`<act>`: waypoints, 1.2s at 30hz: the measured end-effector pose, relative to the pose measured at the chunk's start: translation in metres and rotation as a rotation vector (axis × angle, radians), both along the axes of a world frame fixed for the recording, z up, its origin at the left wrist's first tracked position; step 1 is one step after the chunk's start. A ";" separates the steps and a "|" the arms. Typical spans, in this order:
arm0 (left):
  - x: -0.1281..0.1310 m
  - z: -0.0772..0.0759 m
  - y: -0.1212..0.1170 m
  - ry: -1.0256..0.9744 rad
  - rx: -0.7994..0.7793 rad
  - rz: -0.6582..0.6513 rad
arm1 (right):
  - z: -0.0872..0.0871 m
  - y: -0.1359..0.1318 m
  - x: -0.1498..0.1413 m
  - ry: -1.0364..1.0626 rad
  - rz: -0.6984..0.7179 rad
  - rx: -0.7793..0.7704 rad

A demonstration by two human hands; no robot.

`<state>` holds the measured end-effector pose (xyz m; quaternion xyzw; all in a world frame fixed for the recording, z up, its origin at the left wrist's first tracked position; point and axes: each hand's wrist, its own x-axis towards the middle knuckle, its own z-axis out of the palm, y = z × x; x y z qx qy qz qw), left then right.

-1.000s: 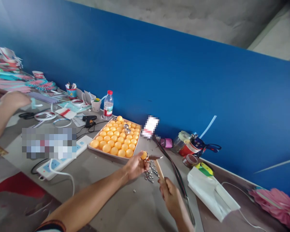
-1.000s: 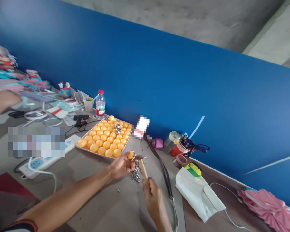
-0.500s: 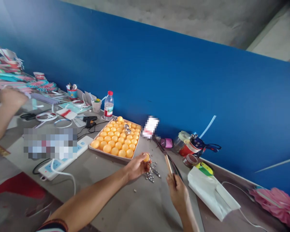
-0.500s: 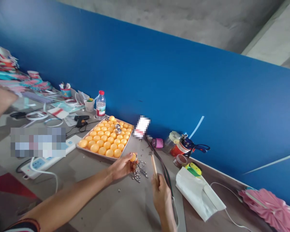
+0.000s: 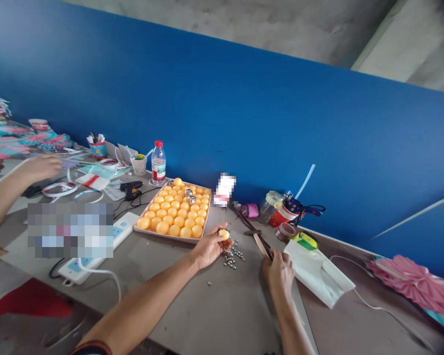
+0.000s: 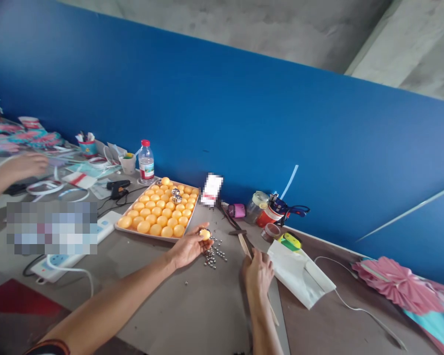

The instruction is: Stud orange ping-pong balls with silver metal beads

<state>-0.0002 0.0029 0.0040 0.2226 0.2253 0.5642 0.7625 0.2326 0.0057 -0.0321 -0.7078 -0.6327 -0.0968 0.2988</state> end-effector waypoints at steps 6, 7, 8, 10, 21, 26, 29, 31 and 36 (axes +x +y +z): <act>0.003 -0.006 0.000 0.244 0.038 0.086 | 0.006 -0.012 -0.032 0.093 0.488 0.189; 0.003 -0.006 0.000 0.294 0.047 0.110 | 0.008 -0.016 -0.038 0.109 0.584 0.158; 0.003 -0.007 0.001 0.338 0.060 0.122 | 0.011 -0.021 -0.044 0.125 0.668 0.117; 0.003 -0.008 0.003 0.412 0.094 0.131 | 0.016 -0.033 -0.056 0.121 0.846 0.032; 0.002 -0.015 0.006 0.621 0.243 0.199 | 0.012 -0.062 -0.101 -0.115 1.138 -0.121; 0.003 -0.014 0.003 0.629 0.263 0.191 | 0.011 -0.062 -0.101 0.000 1.141 -0.128; 0.002 -0.012 0.002 0.614 0.266 0.204 | 0.014 -0.061 -0.096 0.230 1.084 -0.149; 0.002 -0.010 0.002 0.606 0.266 0.206 | 0.015 -0.058 -0.091 0.423 0.981 -0.129; 0.002 -0.009 0.000 0.582 0.280 0.182 | 0.014 -0.049 -0.077 0.808 0.746 -0.200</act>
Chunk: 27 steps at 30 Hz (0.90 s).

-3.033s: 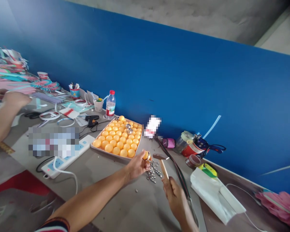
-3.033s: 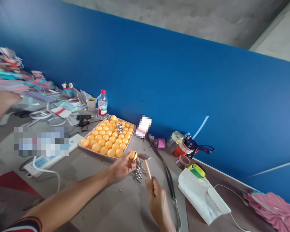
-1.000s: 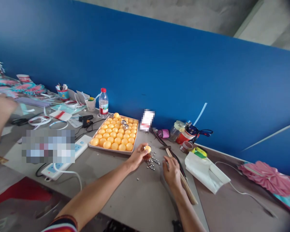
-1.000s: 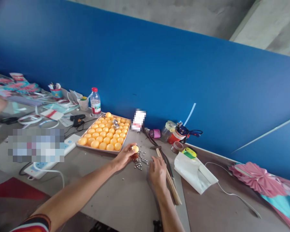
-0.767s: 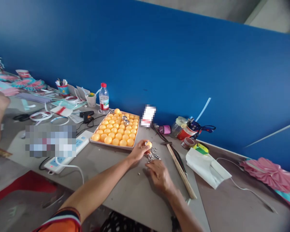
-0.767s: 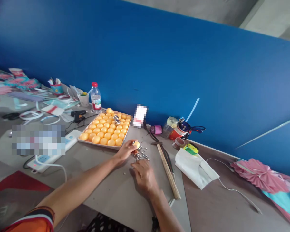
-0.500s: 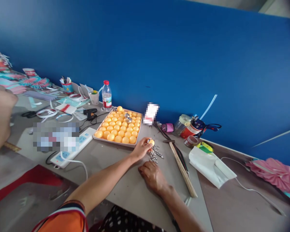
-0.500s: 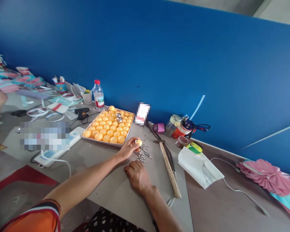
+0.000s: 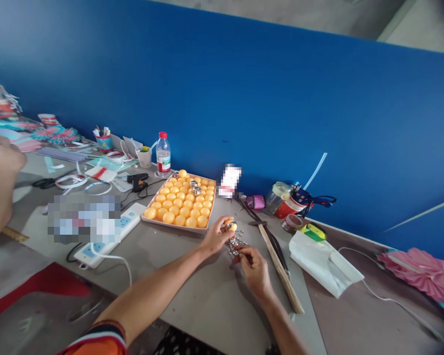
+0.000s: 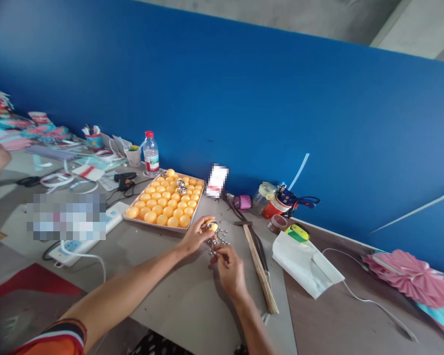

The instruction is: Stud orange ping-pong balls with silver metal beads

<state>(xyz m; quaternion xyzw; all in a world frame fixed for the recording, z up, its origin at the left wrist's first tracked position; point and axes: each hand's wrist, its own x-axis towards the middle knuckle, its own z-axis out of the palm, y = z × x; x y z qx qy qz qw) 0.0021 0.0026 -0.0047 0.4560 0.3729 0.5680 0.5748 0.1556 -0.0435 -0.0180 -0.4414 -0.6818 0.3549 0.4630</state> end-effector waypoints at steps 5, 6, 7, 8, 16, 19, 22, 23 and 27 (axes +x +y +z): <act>0.003 -0.002 -0.002 0.038 0.046 -0.025 | 0.005 0.004 0.002 0.164 -0.084 -0.158; 0.003 -0.002 -0.003 0.046 0.048 -0.033 | 0.006 0.005 0.002 0.193 -0.112 -0.176; 0.004 -0.001 -0.004 0.054 0.048 -0.045 | 0.007 0.006 0.003 0.220 -0.140 -0.196; 0.004 0.000 -0.005 0.063 0.049 -0.050 | 0.007 0.007 0.004 0.245 -0.166 -0.217; 0.006 0.005 -0.012 0.130 0.030 -0.118 | 0.004 0.016 0.016 0.505 -0.109 -0.305; 0.008 0.006 -0.013 0.079 0.014 -0.136 | 0.008 0.015 0.015 0.557 -0.089 -0.345; 0.009 0.004 -0.014 0.013 -0.001 -0.144 | 0.012 0.013 0.012 0.571 -0.064 -0.365; 0.009 0.004 -0.014 0.017 0.000 -0.149 | 0.013 0.012 0.011 0.556 -0.054 -0.361; 0.009 0.005 -0.015 0.094 0.002 -0.164 | 0.014 0.012 0.011 0.451 -0.051 -0.294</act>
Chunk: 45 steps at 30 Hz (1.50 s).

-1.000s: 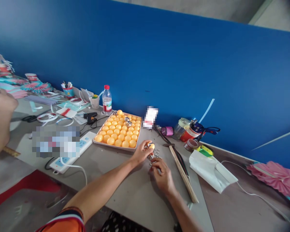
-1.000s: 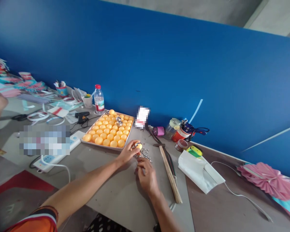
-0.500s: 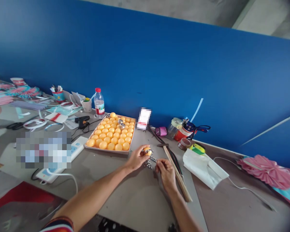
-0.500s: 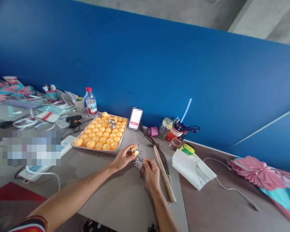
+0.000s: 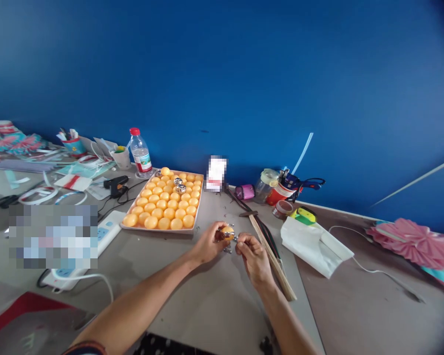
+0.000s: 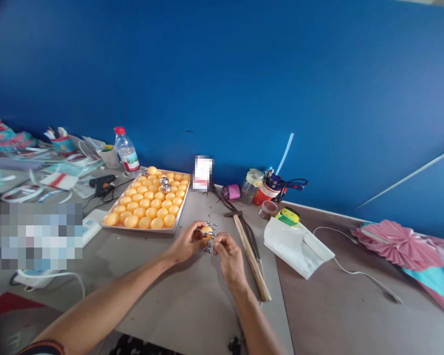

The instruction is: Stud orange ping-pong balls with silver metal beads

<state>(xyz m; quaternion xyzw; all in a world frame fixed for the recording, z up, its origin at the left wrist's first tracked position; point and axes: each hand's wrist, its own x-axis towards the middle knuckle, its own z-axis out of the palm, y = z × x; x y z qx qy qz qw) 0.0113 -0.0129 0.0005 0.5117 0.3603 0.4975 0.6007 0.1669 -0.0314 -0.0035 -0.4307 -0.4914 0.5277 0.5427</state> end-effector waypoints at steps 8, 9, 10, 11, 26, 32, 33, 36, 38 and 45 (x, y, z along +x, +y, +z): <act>0.003 0.005 -0.004 0.102 0.038 0.005 | 0.006 0.001 -0.005 -0.036 -0.048 0.023; 0.003 0.005 -0.004 0.103 0.033 0.007 | 0.005 0.002 -0.005 -0.035 -0.048 0.022; 0.003 0.004 -0.004 0.106 0.030 0.007 | 0.005 0.002 -0.006 -0.034 -0.047 0.024; 0.003 0.003 -0.004 0.111 0.028 0.005 | 0.004 0.002 -0.006 -0.034 -0.045 0.028; 0.003 0.003 -0.003 0.280 0.230 0.101 | 0.002 0.004 -0.003 -0.036 0.012 -0.047; 0.003 0.001 -0.004 0.342 0.327 0.109 | -0.006 0.005 -0.004 0.103 0.043 -0.085; 0.003 -0.001 -0.004 0.356 0.352 0.113 | -0.006 0.005 -0.005 0.115 0.040 -0.086; 0.002 -0.005 -0.003 0.439 0.460 0.115 | -0.005 0.004 -0.007 0.136 0.025 -0.082; 0.001 -0.008 -0.002 0.496 0.523 0.119 | -0.006 0.003 -0.009 0.149 0.012 -0.084; 0.003 -0.005 -0.004 0.510 0.560 0.110 | -0.006 0.001 -0.013 0.257 -0.002 -0.157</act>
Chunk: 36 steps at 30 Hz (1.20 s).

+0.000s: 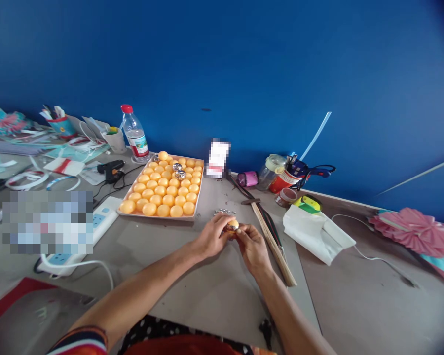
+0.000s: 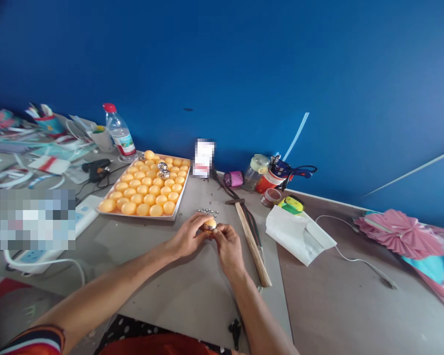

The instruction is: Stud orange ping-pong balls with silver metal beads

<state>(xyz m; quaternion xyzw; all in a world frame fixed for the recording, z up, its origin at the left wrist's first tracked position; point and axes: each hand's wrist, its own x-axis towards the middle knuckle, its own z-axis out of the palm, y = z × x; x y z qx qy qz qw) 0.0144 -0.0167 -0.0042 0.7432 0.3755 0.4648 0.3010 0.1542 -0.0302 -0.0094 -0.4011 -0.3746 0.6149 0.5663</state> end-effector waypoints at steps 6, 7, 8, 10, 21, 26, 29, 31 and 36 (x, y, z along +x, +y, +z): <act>0.003 0.006 -0.001 -0.241 -0.339 -0.028 | 0.009 0.008 0.019 -0.249 -0.080 0.072; 0.003 0.007 -0.001 -0.282 -0.382 -0.044 | 0.009 0.009 0.025 -0.432 -0.127 0.124; 0.003 0.006 0.000 -0.314 -0.419 -0.058 | 0.008 0.011 0.029 -0.612 -0.141 0.201; 0.002 0.006 0.001 -0.363 -0.473 -0.078 | 0.006 0.012 0.035 -0.883 -0.044 0.338; 0.000 0.008 0.003 -0.420 -0.523 -0.036 | 0.003 0.002 0.011 -1.502 0.205 0.502; -0.003 0.004 0.006 -0.411 -0.519 -0.051 | -0.009 0.007 0.008 -1.448 0.111 0.504; -0.006 -0.002 0.008 -0.430 -0.510 -0.051 | -0.012 0.009 0.011 -1.341 0.064 0.511; -0.006 -0.003 0.010 -0.438 -0.506 -0.042 | -0.011 0.010 0.014 -1.231 0.036 0.511; -0.005 0.002 0.009 -0.449 -0.533 -0.029 | -0.008 0.010 0.019 -0.825 -0.044 0.326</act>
